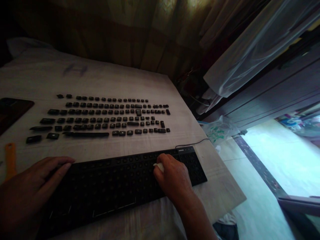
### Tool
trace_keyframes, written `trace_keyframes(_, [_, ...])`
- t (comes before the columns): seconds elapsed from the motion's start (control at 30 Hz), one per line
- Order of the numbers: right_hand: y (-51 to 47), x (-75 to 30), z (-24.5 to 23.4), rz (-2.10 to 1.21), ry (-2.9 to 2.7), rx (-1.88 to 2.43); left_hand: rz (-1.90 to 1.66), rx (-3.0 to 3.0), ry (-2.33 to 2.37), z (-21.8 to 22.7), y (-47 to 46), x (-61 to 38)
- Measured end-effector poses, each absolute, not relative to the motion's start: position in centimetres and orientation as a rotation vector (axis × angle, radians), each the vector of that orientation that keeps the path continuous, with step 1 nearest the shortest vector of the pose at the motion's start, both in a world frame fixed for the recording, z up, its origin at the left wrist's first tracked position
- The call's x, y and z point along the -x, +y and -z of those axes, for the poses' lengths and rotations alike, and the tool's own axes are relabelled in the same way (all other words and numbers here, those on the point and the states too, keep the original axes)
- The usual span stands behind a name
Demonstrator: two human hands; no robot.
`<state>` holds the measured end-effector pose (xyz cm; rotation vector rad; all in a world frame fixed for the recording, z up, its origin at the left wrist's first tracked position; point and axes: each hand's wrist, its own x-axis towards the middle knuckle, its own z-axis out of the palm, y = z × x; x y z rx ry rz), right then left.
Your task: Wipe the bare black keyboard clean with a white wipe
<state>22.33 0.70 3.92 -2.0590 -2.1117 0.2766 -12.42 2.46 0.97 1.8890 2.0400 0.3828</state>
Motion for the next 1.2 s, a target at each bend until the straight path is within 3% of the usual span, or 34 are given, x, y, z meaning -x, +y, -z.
trace_keyframes(0.47, [0.6, -21.4, -4.3, -0.363, -2.152, 2.002, -0.412, -1.86, 2.03, 0.1, 2.3, 13.0])
trace_keyframes(0.7, [0.9, -22.4, -4.2, -0.256, -2.154, 2.14, -0.368, -1.833, 2.021, -0.5, 2.5, 12.8])
trace_keyframes(0.97, [1.0, -22.5, -4.1, -0.133, -2.1, 2.012, -0.401, -1.89, 2.027, -0.2, 2.4, 12.9])
trace_keyframes(1.2, [1.3, -22.0, -3.9, -0.26, -2.163, 2.029, -0.466, -1.917, 2.019, 0.0, 2.1, 12.9])
